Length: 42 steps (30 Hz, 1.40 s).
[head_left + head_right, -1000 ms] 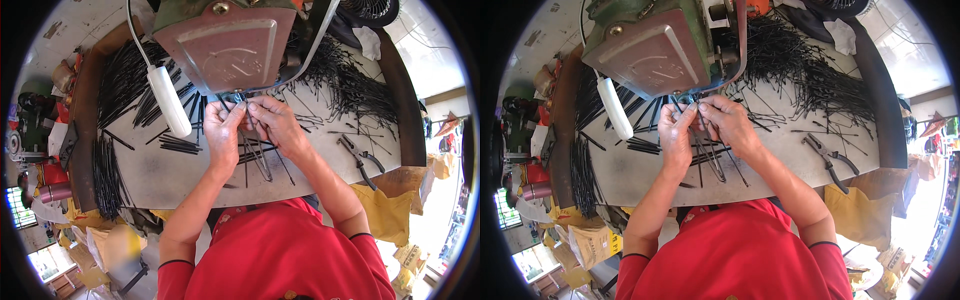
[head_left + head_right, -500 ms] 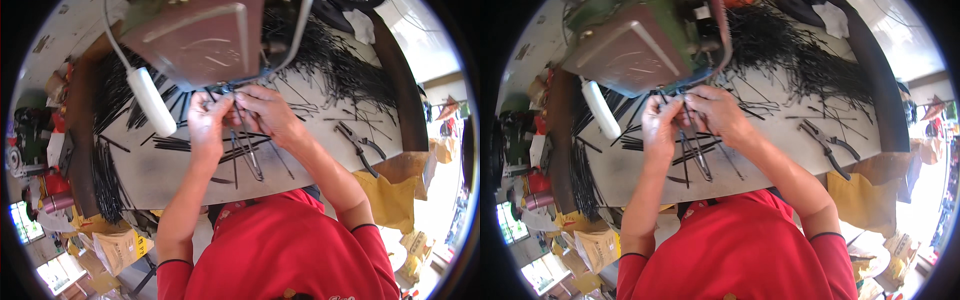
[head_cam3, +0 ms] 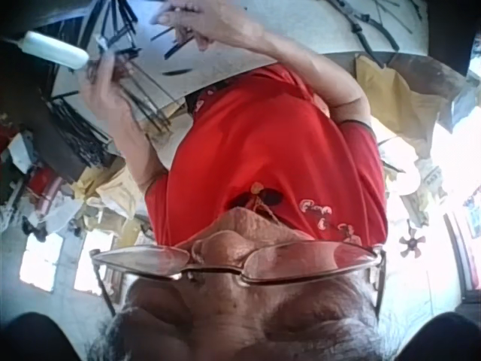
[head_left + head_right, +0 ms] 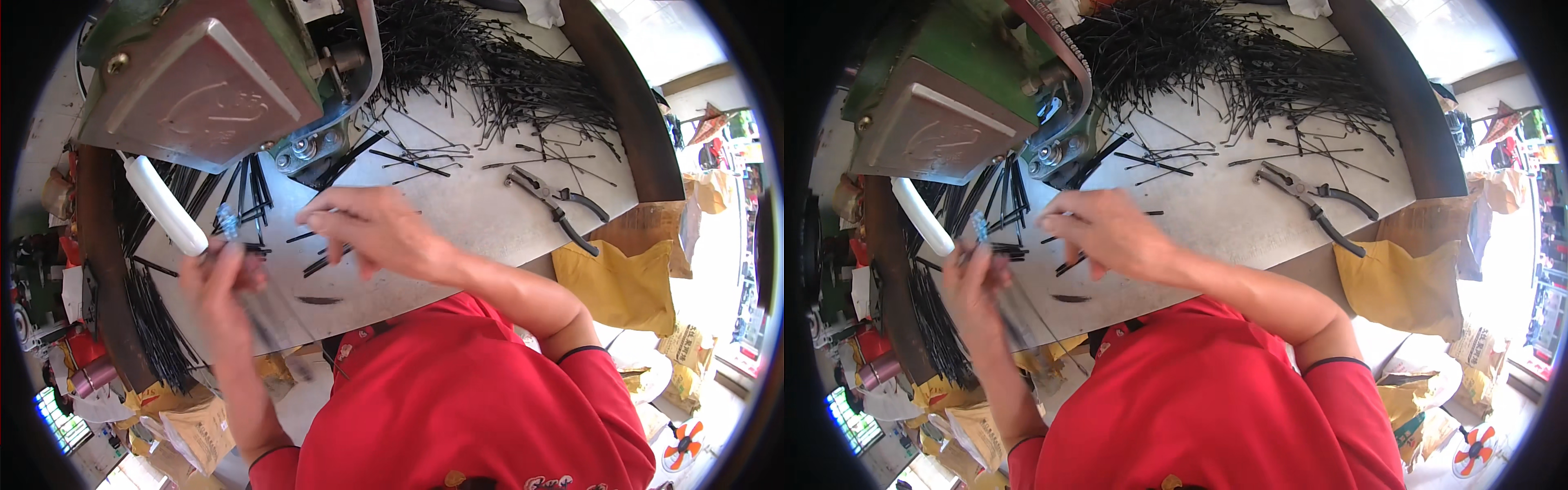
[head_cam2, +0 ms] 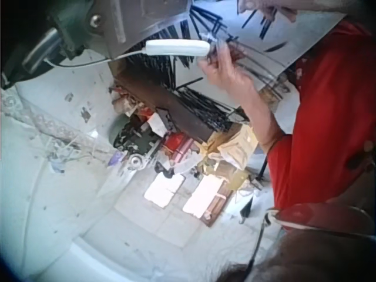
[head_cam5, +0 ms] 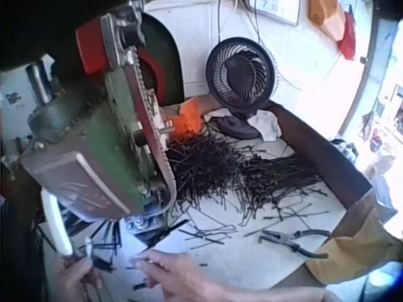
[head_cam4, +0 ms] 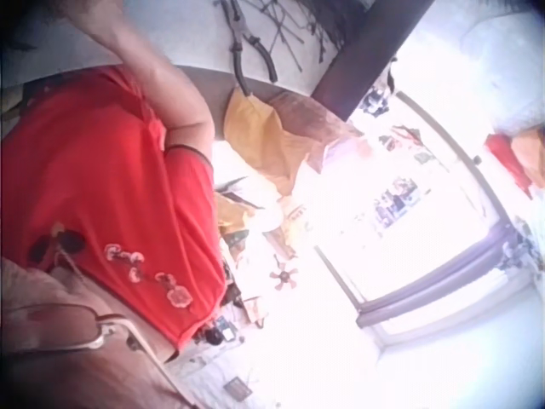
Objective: The person inserts thin black metal rods into a machine to attach small metal components. They repeatedly pick up rods, feed them into the device, and place the finished pieces on the table. The person also uses pliers to adjust or remove parts from the machine during the process.
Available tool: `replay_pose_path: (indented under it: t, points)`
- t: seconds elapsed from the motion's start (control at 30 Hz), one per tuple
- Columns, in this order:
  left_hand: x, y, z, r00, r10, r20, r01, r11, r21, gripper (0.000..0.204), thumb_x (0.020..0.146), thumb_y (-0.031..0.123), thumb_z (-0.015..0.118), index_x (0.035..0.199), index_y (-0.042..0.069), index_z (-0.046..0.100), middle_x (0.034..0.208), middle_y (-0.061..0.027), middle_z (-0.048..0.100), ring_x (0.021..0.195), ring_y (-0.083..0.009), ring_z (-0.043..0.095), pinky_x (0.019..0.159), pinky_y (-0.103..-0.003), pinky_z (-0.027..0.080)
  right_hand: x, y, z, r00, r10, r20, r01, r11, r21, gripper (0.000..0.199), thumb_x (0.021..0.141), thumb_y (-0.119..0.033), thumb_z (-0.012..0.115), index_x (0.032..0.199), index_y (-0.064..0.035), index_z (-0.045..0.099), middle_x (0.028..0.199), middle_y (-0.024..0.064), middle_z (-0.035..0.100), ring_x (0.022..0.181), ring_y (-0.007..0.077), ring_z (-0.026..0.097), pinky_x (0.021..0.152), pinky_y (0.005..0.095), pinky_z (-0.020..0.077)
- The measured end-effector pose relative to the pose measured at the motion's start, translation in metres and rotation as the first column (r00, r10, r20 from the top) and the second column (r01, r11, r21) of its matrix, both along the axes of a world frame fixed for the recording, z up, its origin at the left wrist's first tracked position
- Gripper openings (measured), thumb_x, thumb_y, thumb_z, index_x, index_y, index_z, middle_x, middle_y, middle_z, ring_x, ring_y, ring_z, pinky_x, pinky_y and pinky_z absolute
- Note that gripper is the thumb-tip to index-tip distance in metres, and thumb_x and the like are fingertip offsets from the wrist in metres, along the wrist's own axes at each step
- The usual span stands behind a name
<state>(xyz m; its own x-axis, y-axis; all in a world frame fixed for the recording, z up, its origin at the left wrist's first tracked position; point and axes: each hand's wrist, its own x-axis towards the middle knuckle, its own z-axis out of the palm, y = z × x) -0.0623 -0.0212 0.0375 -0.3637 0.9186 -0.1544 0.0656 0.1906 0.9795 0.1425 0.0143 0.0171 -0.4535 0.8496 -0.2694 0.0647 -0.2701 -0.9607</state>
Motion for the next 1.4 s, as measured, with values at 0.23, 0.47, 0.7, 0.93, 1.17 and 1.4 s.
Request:
replay_pose_path:
  t: [0.23,0.47,0.7,0.93,1.17,1.4]
  points:
    - [-0.151,-0.044,-0.019,0.626,0.015,-0.78,0.001,1.0,0.02,0.036,0.082,0.007,0.065,0.116,-0.001,0.055,0.093,-0.0091,0.066,0.084,-0.0175,0.063,0.076,-0.029,0.05,0.092,0.022,-0.033,0.499,-0.523,0.691,-0.266,0.667,0.696,0.009,0.082,-0.012,0.063,0.088,-0.0061,0.065,0.083,0.01,0.064,0.068,0.0302,0.065,0.059,0.0389,0.0511]
    - [0.001,-0.005,-0.042,0.556,-0.242,-0.795,0.471,0.88,0.062,0.01,0.082,0.004,0.064,0.092,0.003,0.068,0.091,-0.0077,0.065,0.085,-0.0212,0.062,0.076,-0.03,0.049,0.099,0.033,-0.035,0.514,-0.488,0.706,-0.364,0.621,0.694,0.003,0.079,-0.004,0.06,0.08,-0.0018,0.059,0.082,0.0123,0.059,0.065,0.0331,0.062,0.056,0.0399,0.0491]
    - [0.034,0.012,-0.055,0.348,-0.181,-0.92,0.59,0.805,0.065,0.005,0.08,0.004,0.065,0.084,0.002,0.063,0.083,-0.0096,0.063,0.075,-0.0274,0.059,0.068,-0.034,0.047,0.098,0.02,-0.034,0.493,-0.602,0.628,-0.274,0.578,0.769,0.009,0.076,0.002,0.055,0.085,-0.0008,0.056,0.081,0.0146,0.057,0.067,0.0362,0.061,0.058,0.0422,0.0498]
    - [0.027,-0.009,-0.034,0.949,-0.287,-0.133,0.255,0.943,-0.216,0.01,0.091,0.01,0.058,0.098,0.003,0.057,0.084,-0.0095,0.065,0.073,-0.0153,0.061,0.064,-0.027,0.047,0.086,0.012,-0.022,0.816,-0.384,0.432,0.066,0.805,0.59,0.01,0.086,-0.002,0.054,0.095,0.002,0.054,0.084,0.0172,0.065,0.071,0.0287,0.067,0.062,0.0349,0.0539]
    - [0.034,-0.001,-0.04,0.932,-0.214,0.294,0.217,0.976,0.025,0.027,0.095,0.01,0.051,0.12,-0.001,0.049,0.089,-0.0129,0.065,0.075,-0.0143,0.06,0.067,-0.024,0.046,0.054,-0.02,-0.024,0.977,-0.208,-0.047,0.209,0.977,0.028,0.012,0.088,-0.008,0.056,0.094,0.0024,0.056,0.085,0.0133,0.068,0.076,0.0148,0.068,0.067,0.0277,0.0546]
    - [0.023,0.022,-0.045,0.879,-0.137,0.457,0.124,0.991,0.059,0.034,0.094,0.01,0.052,0.126,-0.002,0.05,0.095,-0.0075,0.062,0.077,-0.007,0.052,0.064,-0.02,0.039,0.075,-0.035,-0.018,0.675,-0.232,0.7,-0.472,0.593,0.652,0.011,0.081,-0.01,0.062,0.089,-0.0029,0.06,0.074,0.0087,0.061,0.061,0.027,0.06,0.06,0.037,0.0495]
